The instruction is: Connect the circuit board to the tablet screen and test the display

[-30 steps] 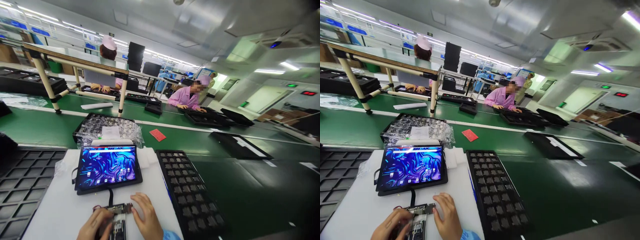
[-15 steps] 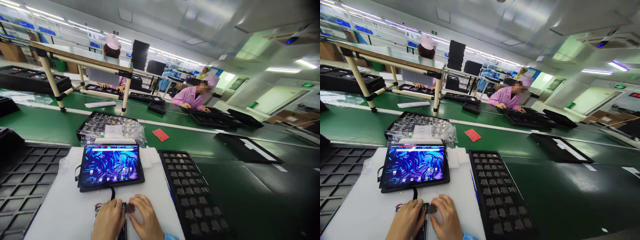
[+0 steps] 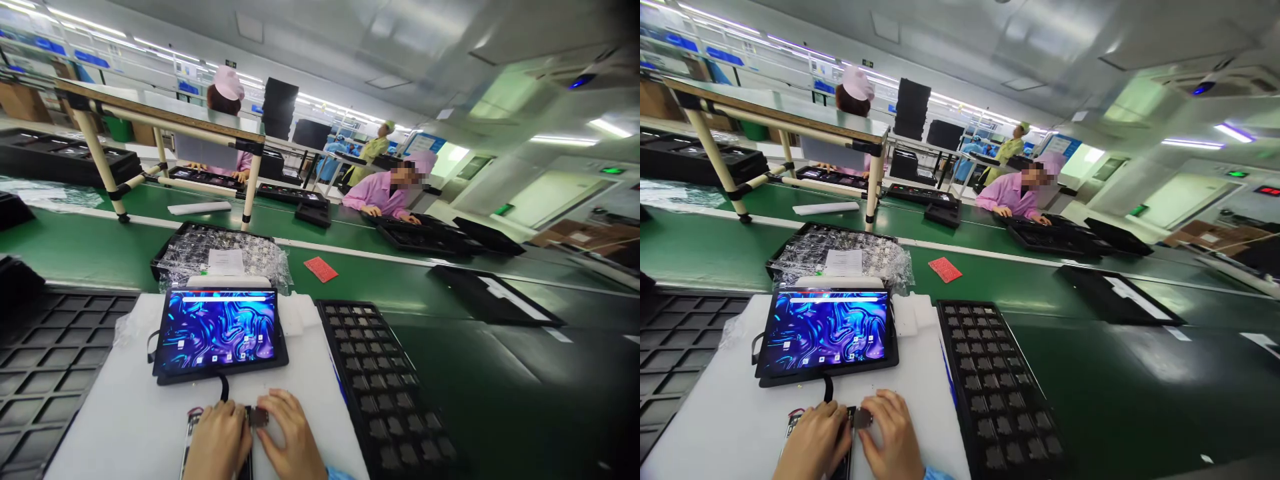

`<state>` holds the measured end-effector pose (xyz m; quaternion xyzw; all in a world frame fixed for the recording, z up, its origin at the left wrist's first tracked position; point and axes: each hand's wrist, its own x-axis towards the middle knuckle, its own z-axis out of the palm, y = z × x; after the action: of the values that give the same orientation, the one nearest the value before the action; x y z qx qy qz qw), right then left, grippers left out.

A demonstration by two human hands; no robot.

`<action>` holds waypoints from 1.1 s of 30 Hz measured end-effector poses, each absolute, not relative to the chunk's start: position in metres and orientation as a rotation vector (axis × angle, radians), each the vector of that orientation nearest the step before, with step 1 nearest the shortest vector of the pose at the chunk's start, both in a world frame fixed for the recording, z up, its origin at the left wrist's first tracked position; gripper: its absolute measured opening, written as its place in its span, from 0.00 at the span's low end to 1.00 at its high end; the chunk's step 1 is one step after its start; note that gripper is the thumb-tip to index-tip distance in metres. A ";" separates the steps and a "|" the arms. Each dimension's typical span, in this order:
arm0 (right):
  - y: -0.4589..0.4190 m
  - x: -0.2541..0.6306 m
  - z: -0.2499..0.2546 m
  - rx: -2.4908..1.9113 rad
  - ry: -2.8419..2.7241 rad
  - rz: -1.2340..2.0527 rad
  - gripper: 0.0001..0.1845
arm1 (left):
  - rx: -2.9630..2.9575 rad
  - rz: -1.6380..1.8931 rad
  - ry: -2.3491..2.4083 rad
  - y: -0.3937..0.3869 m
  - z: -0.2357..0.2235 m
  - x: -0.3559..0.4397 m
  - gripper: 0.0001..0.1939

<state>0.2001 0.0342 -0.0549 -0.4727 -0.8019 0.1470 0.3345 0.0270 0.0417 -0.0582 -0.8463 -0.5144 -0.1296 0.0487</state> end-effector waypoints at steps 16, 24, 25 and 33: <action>0.033 0.200 -0.055 -1.301 -2.063 0.463 0.23 | -2.589 -0.487 -1.602 0.042 -0.048 0.027 0.12; 0.032 0.201 -0.061 -1.306 -2.044 0.482 0.24 | -2.607 -0.452 -1.630 0.042 -0.050 0.028 0.12; 0.033 0.202 -0.064 -1.295 -2.046 0.477 0.24 | -2.604 -0.458 -1.635 0.043 -0.052 0.029 0.11; 0.038 0.211 -0.081 -1.205 -2.079 0.444 0.24 | -2.560 -0.510 -1.643 0.042 -0.062 0.035 0.12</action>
<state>0.2111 0.0382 -0.0812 -0.4634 -0.7994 0.1708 0.3421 0.0351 0.0423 -0.0624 -0.8297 -0.5325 -0.1652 0.0289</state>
